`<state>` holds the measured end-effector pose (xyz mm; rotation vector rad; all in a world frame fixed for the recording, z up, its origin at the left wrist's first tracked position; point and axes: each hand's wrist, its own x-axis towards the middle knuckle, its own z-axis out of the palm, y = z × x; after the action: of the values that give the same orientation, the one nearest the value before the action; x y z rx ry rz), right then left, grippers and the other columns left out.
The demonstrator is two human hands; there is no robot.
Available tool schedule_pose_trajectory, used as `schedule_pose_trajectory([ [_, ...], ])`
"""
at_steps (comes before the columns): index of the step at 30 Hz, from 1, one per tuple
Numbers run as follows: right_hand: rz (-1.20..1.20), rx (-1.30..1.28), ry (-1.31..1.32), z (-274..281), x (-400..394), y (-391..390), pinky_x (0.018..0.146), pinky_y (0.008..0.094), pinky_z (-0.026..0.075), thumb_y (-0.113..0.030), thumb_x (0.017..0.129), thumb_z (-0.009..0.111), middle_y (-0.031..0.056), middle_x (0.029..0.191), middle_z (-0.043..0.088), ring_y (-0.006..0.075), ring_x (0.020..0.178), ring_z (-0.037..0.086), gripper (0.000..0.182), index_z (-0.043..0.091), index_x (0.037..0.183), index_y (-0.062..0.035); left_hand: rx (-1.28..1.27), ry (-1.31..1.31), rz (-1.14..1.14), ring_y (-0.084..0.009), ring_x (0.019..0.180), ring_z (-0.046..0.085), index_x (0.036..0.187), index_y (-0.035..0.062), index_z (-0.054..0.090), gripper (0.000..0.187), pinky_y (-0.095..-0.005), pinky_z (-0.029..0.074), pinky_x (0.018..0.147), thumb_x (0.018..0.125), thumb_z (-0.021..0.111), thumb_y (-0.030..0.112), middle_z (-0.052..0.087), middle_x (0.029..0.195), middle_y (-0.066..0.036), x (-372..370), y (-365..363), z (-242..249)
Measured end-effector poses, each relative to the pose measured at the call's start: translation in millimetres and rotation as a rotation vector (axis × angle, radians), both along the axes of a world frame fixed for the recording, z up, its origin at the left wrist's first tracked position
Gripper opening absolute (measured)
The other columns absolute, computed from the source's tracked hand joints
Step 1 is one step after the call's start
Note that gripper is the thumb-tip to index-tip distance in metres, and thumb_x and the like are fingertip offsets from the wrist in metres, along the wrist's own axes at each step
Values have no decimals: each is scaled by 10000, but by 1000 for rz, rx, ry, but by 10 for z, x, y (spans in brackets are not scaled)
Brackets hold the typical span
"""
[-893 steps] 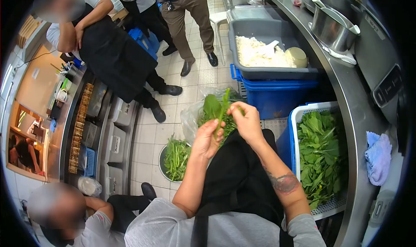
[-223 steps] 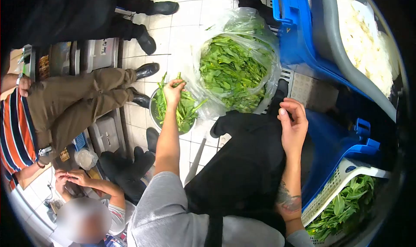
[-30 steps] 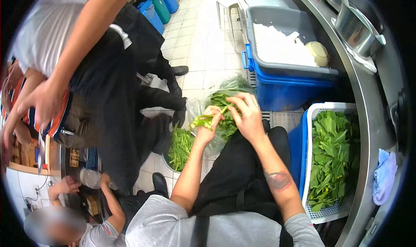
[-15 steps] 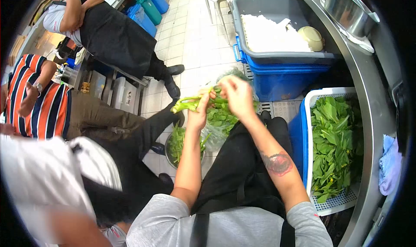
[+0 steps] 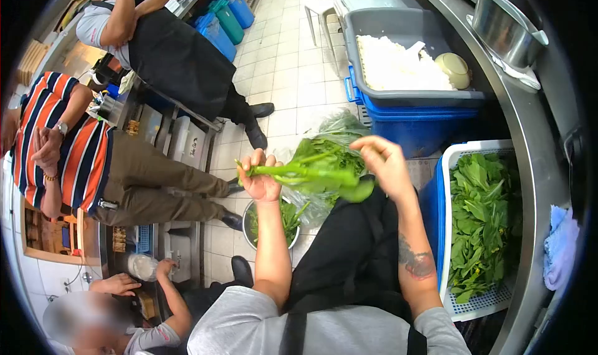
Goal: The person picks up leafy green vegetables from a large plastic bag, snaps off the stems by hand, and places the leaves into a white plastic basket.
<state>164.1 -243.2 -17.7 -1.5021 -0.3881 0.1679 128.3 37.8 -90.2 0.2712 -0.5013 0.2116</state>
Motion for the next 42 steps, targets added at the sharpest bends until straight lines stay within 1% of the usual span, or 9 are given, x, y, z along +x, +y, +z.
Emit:
schedule_pose_trajectory([
  [2, 157, -22, -22, 58, -188, 83, 847, 276, 444, -130, 886, 576, 62, 941, 668, 130, 914, 592, 182, 654, 963, 16, -106, -91, -60, -139, 679, 339, 867, 174, 561, 199, -328, 358, 696, 940, 511, 352, 456, 937, 35, 52, 21, -84],
  [6, 193, 95, 90, -23, -421, 224, 824, 265, 447, -152, 887, 584, 60, 927, 668, 116, 896, 587, 202, 653, 971, 18, -396, -66, -191, -148, 825, 530, 895, 150, 577, 184, -398, 437, 851, 944, 504, 312, 500, 976, 6, 148, 82, -232],
  [8, 206, 90, 105, -84, -469, 245, 805, 255, 447, -156, 889, 583, 55, 916, 667, 108, 877, 582, 204, 654, 972, 16, -466, 236, 14, -143, 820, 542, 920, 102, 587, 153, -369, 451, 838, 932, 519, 238, 556, 927, -20, 68, 38, -313],
  [13, 184, 66, 183, -162, -503, 265, 776, 251, 443, -164, 894, 582, 48, 895, 666, 103, 837, 574, 203, 658, 966, 10, -628, 411, 32, -166, 760, 509, 944, 23, 574, 175, -299, 397, 659, 921, 517, 186, 566, 909, -79, 40, -15, -386],
  [20, 133, 58, 180, -256, -474, 297, 789, 264, 444, -192, 894, 595, 57, 897, 671, 113, 846, 584, 223, 664, 959, 10, -535, 574, 292, -197, 790, 520, 941, 33, 598, 158, -336, 415, 683, 888, 526, 164, 599, 898, -92, 12, -84, -377],
  [30, 108, 16, 189, -337, -487, 283, 793, 267, 443, -190, 893, 593, 66, 893, 673, 119, 851, 588, 224, 666, 952, 13, -202, 374, 545, -207, 975, 574, 943, 85, 592, 197, -382, 469, 896, 926, 536, 273, 593, 1029, -63, -84, 95, -329],
  [35, 98, -9, 215, -404, -471, 308, 809, 267, 439, -198, 893, 590, 68, 906, 677, 117, 855, 587, 237, 665, 949, 19, -169, 380, 587, -196, 987, 561, 964, 84, 581, 222, -371, 454, 916, 931, 535, 299, 591, 1020, -65, -156, 261, -417],
  [38, 69, -54, 197, -510, -450, 332, 739, 271, 463, -160, 869, 612, 79, 870, 670, 129, 789, 602, 184, 665, 935, 3, -178, 423, 611, -195, 988, 557, 978, 88, 566, 237, -380, 453, 919, 932, 531, 318, 587, 1022, -66, -266, 407, -591],
  [42, -134, -331, -272, -431, -393, 626, 553, 303, 467, -61, 807, 640, 113, 756, 581, 210, 631, 600, 100, 661, 902, -37, -90, 542, 687, -208, 973, 557, 963, 80, 566, 241, -398, 455, 910, 933, 532, 316, 577, 1014, -72, -424, 329, -571],
])
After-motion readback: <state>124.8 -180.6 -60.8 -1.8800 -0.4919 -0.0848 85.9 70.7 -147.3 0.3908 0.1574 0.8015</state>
